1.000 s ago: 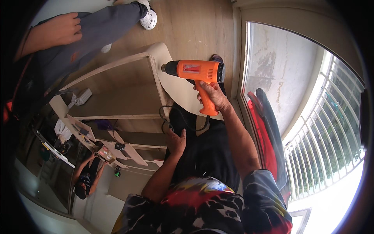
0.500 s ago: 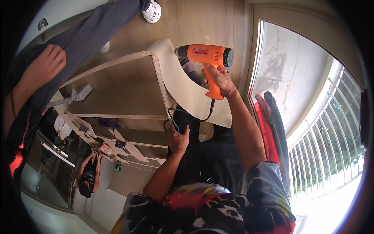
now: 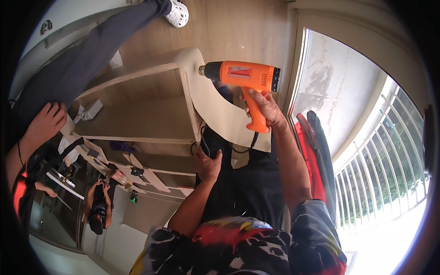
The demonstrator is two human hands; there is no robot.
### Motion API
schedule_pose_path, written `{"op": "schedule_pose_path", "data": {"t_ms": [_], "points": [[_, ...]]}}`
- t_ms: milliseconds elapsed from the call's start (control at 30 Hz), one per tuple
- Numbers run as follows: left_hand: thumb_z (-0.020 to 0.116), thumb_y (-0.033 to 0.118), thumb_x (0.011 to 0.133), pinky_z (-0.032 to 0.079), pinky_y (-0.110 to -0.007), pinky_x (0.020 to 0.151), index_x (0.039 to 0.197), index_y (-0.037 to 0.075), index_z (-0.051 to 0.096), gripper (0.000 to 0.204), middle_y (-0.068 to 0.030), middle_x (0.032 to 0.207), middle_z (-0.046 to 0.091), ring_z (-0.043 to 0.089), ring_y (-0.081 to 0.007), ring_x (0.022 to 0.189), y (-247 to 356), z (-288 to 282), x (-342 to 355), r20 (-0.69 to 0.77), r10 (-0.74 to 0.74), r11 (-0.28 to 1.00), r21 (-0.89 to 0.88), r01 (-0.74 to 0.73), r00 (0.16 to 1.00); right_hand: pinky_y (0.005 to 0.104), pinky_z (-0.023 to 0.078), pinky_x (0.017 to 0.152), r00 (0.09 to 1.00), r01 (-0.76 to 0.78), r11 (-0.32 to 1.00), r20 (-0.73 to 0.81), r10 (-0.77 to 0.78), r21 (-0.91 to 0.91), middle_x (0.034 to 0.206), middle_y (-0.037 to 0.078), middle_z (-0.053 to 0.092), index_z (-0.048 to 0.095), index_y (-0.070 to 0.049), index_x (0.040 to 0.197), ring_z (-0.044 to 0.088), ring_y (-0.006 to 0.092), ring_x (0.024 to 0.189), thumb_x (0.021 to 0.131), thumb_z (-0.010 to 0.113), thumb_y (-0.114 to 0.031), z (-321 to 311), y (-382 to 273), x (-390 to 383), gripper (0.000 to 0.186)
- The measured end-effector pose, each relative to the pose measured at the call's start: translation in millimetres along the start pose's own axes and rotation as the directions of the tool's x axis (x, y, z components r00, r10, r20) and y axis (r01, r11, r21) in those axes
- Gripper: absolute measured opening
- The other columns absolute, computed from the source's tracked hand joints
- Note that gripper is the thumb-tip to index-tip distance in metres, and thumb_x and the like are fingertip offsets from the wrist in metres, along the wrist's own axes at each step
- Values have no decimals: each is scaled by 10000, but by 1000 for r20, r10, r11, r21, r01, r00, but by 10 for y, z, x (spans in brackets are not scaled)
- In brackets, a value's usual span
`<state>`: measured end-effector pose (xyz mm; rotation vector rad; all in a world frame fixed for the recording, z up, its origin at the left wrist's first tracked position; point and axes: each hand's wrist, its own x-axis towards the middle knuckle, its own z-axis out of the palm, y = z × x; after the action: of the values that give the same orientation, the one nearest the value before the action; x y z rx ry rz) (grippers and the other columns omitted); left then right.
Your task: The person uses a heat gun to soften adhesive on a wooden cabinet frame while a coworker presses and trims edge banding. The person moves along the frame, applying heat to different sections as the coworker aligns and secures the banding.
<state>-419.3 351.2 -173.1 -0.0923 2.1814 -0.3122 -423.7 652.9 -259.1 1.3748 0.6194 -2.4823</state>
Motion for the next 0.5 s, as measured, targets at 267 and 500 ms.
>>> {"op": "schedule_pose_path", "data": {"t_ms": [267,500], "points": [[728,535,856,498,-538,1009,1459,24,429,845,-217,1313,538,595,-407,1198,12,6,-3,-5,11,1000,-21,-11,1000,263,580,532,989,5,999,-145,-10,-33,1033,74,670,608,-56,1246,670,116,693,996,711,-399,-60,138,638,436],[722,536,858,504,-534,997,1447,12,434,839,-222,1301,544,601,-407,1189,63,-58,23,26,-10,1000,4,10,1000,269,577,535,999,-42,999,15,42,-9,1009,112,693,595,-35,1289,689,133,664,1005,698,-377,32,-196,-130,456]]}}
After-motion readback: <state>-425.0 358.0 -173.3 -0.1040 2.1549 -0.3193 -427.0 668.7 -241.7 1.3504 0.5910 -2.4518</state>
